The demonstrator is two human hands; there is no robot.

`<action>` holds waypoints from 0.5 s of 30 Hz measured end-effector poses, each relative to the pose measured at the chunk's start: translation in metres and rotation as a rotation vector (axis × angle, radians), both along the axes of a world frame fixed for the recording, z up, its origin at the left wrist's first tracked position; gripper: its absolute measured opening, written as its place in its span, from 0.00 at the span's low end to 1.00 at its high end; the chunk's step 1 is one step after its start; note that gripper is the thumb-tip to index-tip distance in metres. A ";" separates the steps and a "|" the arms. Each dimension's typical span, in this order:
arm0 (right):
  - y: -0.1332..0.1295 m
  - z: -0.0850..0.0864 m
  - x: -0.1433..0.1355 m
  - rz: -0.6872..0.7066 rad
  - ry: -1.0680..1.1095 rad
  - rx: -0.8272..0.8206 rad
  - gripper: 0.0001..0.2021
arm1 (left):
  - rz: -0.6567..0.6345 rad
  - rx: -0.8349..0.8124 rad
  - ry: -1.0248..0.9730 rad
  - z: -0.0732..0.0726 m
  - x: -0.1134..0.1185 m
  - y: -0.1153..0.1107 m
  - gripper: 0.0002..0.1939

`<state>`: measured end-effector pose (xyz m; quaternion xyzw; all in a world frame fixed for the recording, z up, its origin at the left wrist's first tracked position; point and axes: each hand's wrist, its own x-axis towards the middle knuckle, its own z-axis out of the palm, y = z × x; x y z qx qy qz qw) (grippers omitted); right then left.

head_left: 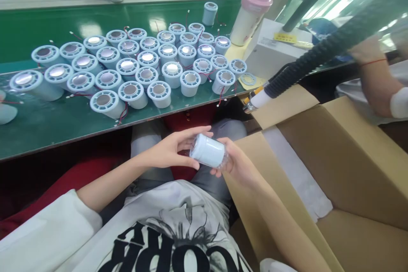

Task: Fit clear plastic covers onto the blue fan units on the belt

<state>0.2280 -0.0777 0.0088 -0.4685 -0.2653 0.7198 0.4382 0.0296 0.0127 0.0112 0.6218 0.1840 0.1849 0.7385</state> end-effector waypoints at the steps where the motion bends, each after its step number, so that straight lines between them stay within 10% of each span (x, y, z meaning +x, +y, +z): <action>1: 0.002 -0.006 0.001 -0.068 0.022 0.011 0.23 | 0.015 -0.068 -0.029 -0.006 0.008 0.006 0.41; 7: 0.023 -0.047 0.023 -0.436 0.114 0.068 0.18 | 0.044 -0.216 -0.022 -0.031 0.081 0.054 0.35; 15: 0.049 -0.060 0.049 -0.496 0.213 0.076 0.18 | -0.006 -0.137 0.030 -0.029 0.118 0.083 0.30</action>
